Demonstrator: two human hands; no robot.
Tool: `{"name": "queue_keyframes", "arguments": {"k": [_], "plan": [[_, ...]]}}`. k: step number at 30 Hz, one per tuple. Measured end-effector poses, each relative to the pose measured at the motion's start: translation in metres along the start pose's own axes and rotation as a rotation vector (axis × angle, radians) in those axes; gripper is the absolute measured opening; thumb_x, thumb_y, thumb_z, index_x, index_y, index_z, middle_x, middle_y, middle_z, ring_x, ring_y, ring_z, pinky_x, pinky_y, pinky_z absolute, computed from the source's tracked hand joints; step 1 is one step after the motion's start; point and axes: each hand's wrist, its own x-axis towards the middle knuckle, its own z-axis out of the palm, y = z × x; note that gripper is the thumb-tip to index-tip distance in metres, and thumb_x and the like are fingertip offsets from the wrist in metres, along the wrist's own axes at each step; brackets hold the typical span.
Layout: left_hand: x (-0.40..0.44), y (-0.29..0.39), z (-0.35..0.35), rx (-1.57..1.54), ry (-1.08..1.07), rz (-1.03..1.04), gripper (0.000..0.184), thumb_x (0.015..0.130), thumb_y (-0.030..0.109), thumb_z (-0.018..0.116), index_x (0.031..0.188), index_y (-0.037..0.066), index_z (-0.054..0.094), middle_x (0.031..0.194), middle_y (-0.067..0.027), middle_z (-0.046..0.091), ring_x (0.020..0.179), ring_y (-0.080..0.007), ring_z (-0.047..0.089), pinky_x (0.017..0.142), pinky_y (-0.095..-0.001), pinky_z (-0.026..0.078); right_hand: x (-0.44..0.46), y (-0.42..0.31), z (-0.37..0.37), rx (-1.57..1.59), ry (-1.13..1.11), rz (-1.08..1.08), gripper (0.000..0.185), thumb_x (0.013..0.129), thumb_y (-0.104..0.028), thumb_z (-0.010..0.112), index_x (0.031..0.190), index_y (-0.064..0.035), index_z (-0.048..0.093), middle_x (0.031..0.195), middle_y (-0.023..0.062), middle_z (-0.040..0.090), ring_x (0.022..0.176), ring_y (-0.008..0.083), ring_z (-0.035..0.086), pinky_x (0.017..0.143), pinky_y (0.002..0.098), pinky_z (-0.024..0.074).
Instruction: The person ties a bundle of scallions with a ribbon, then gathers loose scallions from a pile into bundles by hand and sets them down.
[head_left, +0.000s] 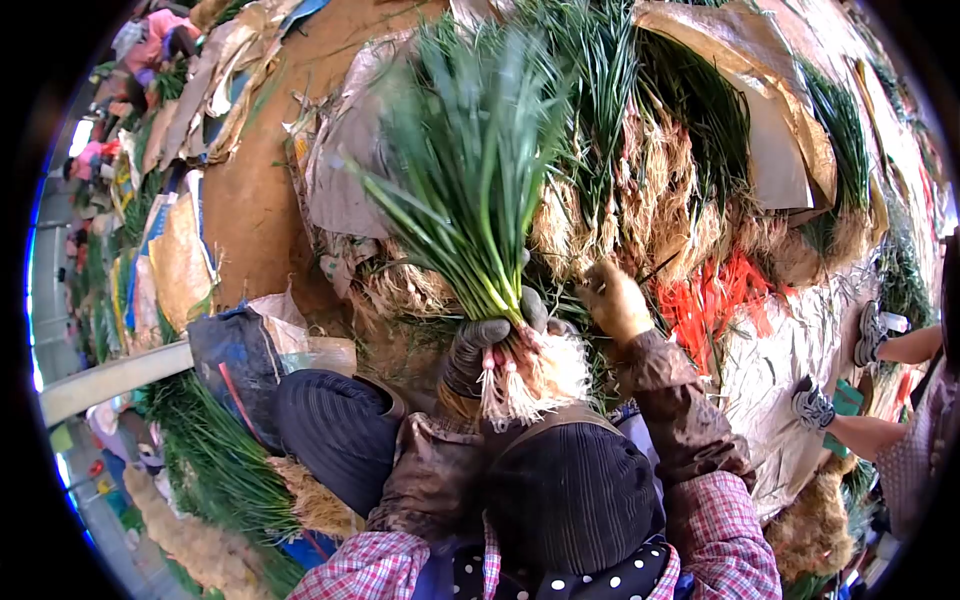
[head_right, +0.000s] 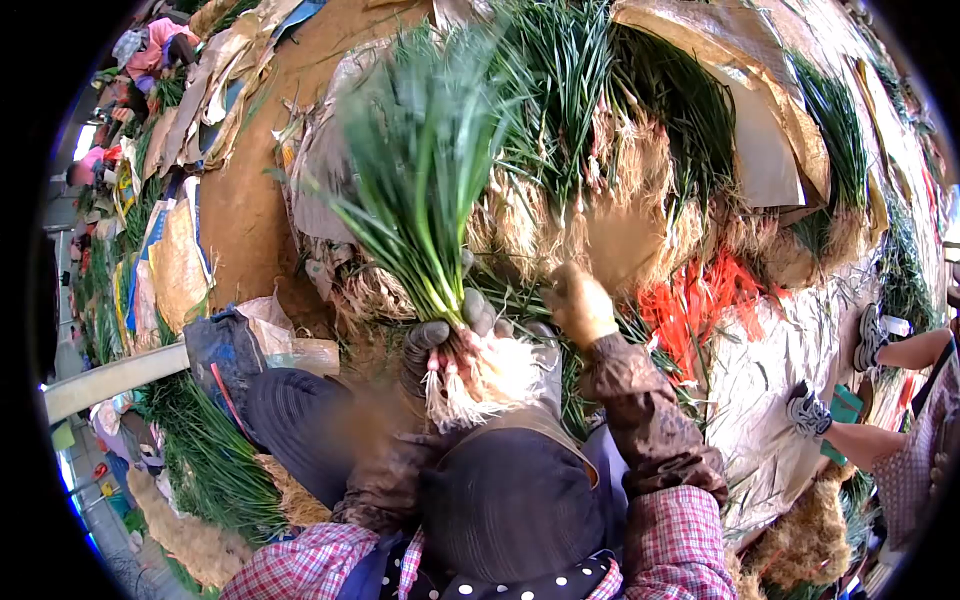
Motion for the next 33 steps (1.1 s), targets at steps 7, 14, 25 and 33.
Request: {"name": "queue_keyframes", "arguments": {"k": [7,14,25,33], "plan": [[0.005,-0.015,-0.023,-0.079,0.146,0.013,0.067,0.081,0.018,0.067,0.136,-0.002,0.034,0.093,-0.0112,0.059,0.086,-0.0222,0.06,0.089,-0.0405,0.049,0.132,-0.024,-0.041,-0.127,0.165,0.407,0.034,0.086,-0.038,0.064,0.103,-0.0088,0.066,0.09,0.01,0.07,0.074,0.0195,0.066,0.069,0.0324,0.0537],[0.002,-0.016,-0.032,-0.178,0.137,-0.008,0.056,0.078,0.011,0.065,0.128,0.002,0.041,0.086,-0.0066,0.057,0.084,-0.0228,0.058,0.097,-0.0507,0.042,0.054,0.007,-0.028,-0.193,0.215,0.064,0.022,0.089,-0.025,0.059,0.081,-0.0051,0.064,0.071,0.0109,0.065,0.059,0.0195,0.062,0.059,0.0352,0.052],[0.0,-0.03,-0.036,-0.184,0.134,-0.065,0.056,0.085,0.017,0.061,0.135,0.007,0.038,0.12,-0.018,0.057,0.11,-0.0322,0.057,0.099,-0.0556,0.04,-0.014,0.021,0.001,-0.535,-0.06,0.167,0.025,0.082,-0.029,0.068,0.093,-0.0077,0.061,0.073,0.0127,0.063,0.061,0.0222,0.061,0.057,0.0362,0.0511],[0.008,-0.036,-0.025,-0.112,0.248,-0.138,0.055,0.08,0.014,0.066,0.128,-0.002,0.043,0.101,-0.0136,0.061,0.094,-0.0257,0.062,0.088,-0.0385,0.05,0.081,-0.002,-0.024,-0.335,0.135,0.247,0.028,0.087,-0.037,0.063,0.085,-0.0089,0.063,0.074,0.0098,0.067,0.063,0.0238,0.065,0.059,0.0363,0.0511]]}}
